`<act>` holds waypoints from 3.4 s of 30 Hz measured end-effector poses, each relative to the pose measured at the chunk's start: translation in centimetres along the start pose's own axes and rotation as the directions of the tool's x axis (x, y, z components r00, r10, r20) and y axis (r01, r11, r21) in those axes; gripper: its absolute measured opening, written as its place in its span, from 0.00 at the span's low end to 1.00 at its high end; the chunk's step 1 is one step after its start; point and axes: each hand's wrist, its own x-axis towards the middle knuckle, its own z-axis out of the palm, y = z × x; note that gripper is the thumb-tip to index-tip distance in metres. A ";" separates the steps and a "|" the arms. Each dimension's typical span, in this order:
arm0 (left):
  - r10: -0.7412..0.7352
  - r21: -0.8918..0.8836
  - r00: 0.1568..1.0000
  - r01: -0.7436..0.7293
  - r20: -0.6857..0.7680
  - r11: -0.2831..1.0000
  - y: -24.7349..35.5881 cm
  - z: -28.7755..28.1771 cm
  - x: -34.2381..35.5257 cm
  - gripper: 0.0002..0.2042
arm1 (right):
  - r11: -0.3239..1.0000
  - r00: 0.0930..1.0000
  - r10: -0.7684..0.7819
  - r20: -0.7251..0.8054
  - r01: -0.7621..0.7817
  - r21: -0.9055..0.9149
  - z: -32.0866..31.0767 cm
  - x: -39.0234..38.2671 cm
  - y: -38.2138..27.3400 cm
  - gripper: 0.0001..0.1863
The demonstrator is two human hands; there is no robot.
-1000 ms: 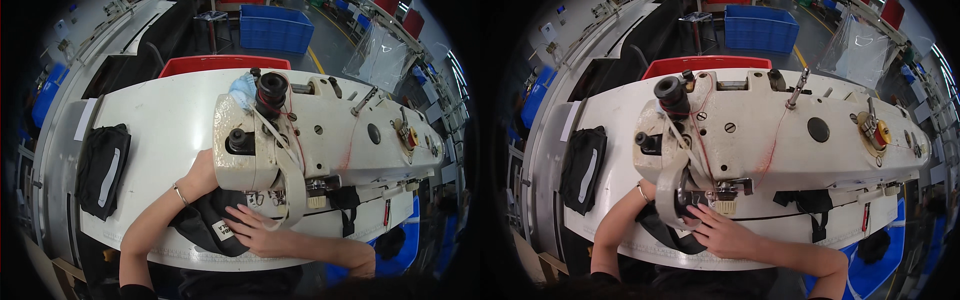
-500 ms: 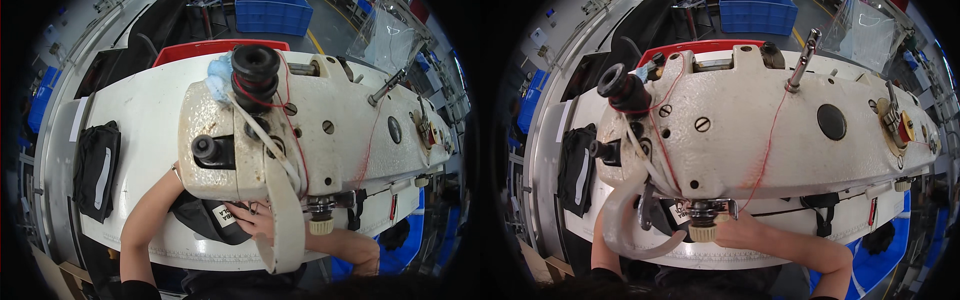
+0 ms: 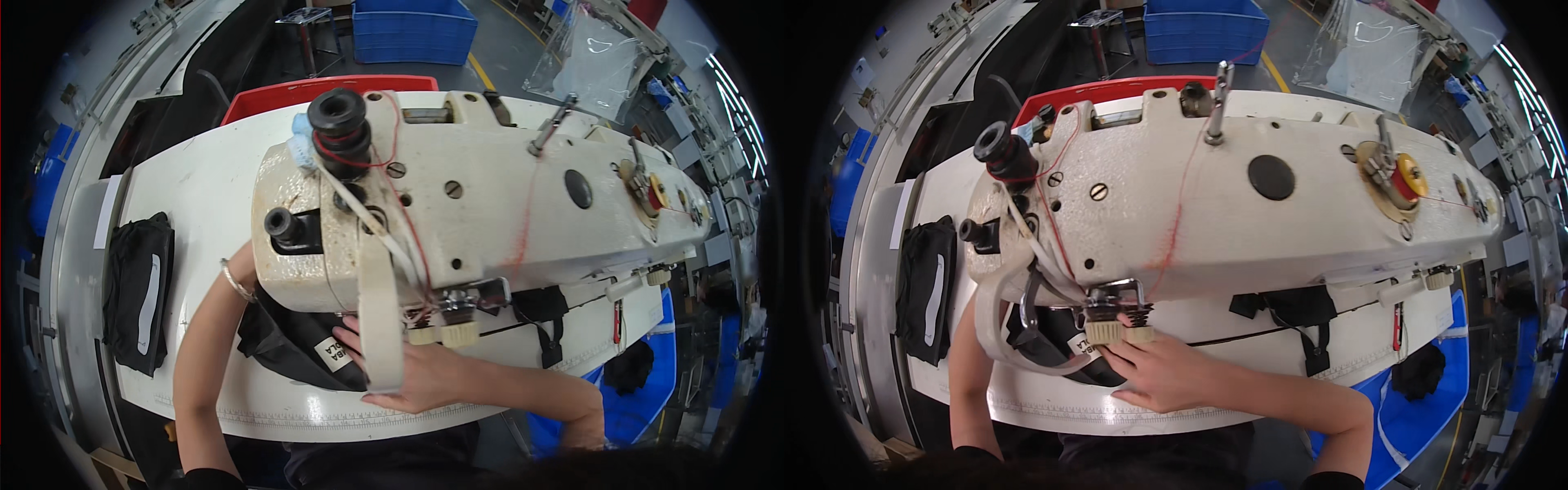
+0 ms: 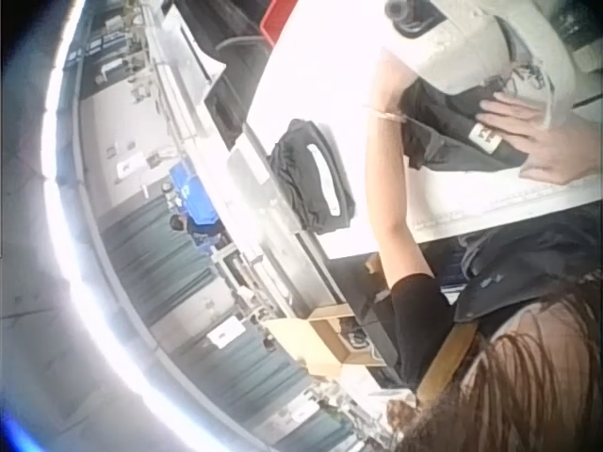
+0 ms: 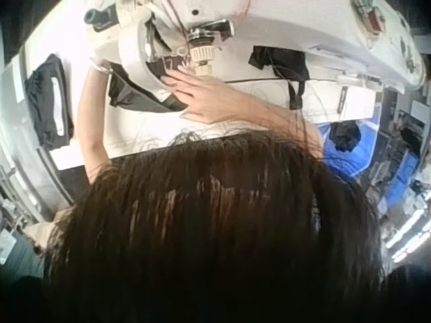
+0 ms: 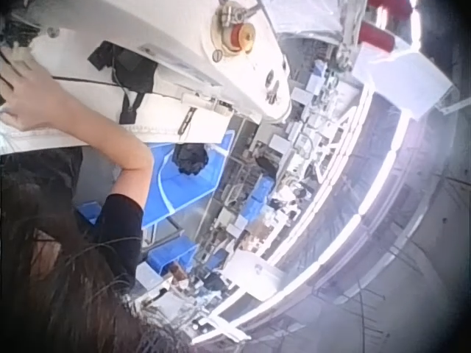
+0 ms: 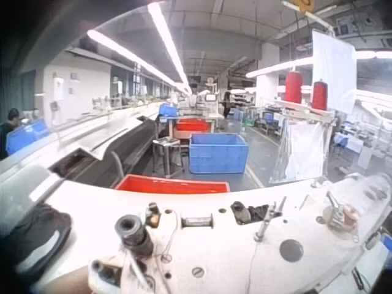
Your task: Sewing components of black bags using an industrial sewing machine.
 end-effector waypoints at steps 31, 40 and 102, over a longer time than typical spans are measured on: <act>-0.190 -0.595 0.795 0.567 0.576 0.569 2.1 20.7 -9.4 0.18 | 0.361 0.475 0.655 -0.588 -0.880 -0.309 -8.4 -15.9 -4.8 0.18; -0.113 -0.677 0.801 0.564 0.588 0.472 4.3 22.9 -7.8 0.21 | 0.547 0.228 0.821 -0.524 -0.050 0.836 -7.6 -16.1 -7.1 0.03; 0.225 -0.069 0.968 -0.234 -0.114 0.970 3.2 9.1 -17.6 0.09 | 0.195 0.724 0.688 -0.054 -0.114 0.974 1.0 -5.6 -12.1 0.20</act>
